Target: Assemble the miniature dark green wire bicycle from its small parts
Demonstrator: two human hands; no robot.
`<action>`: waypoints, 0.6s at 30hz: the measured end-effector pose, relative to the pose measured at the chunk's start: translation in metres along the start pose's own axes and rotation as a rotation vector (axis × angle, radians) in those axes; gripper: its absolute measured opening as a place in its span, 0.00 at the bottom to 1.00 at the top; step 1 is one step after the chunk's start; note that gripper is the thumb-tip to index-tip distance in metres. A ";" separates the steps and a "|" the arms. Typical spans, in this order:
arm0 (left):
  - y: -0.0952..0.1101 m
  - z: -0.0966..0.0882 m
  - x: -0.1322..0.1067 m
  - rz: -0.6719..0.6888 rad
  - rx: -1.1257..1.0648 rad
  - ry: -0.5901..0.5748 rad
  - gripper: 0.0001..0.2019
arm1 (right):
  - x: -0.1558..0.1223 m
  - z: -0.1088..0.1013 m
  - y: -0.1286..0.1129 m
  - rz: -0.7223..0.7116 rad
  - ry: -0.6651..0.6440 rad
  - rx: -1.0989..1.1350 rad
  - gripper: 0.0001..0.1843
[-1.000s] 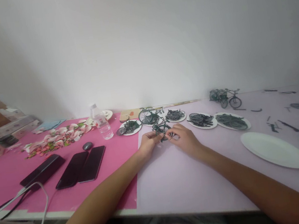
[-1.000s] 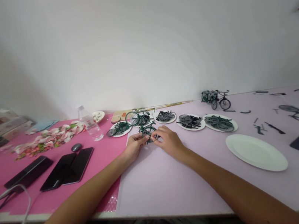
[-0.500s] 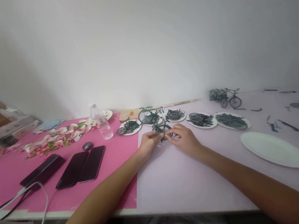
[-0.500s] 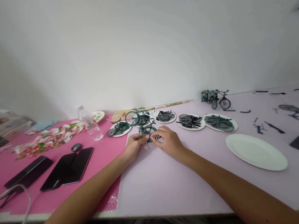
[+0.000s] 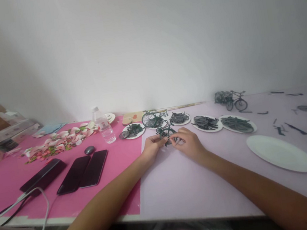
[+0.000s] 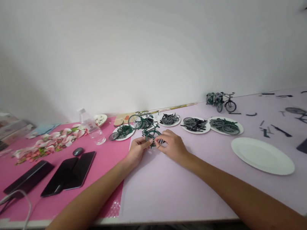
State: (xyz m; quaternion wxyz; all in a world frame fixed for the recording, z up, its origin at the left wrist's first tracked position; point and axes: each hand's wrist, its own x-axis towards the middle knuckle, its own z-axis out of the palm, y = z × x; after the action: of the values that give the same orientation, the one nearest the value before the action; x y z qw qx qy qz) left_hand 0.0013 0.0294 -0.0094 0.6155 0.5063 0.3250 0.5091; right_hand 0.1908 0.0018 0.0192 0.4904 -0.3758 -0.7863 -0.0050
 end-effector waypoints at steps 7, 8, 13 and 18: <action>0.001 0.000 0.000 -0.005 0.014 0.010 0.19 | 0.001 -0.002 0.000 -0.030 -0.015 0.022 0.07; 0.001 -0.001 0.000 -0.003 0.013 0.006 0.19 | 0.001 -0.002 0.000 -0.034 -0.014 0.026 0.07; 0.000 -0.001 0.001 -0.003 0.012 0.005 0.18 | 0.002 -0.002 0.001 -0.062 0.006 0.039 0.07; 0.000 -0.001 0.001 -0.024 -0.012 0.006 0.19 | 0.001 0.000 0.003 -0.068 0.029 0.052 0.06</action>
State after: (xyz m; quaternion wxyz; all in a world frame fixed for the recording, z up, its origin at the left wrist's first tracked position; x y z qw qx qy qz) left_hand 0.0010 0.0304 -0.0093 0.6236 0.4974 0.3297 0.5050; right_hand 0.1923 0.0045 0.0191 0.5109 -0.3361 -0.7912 -0.0065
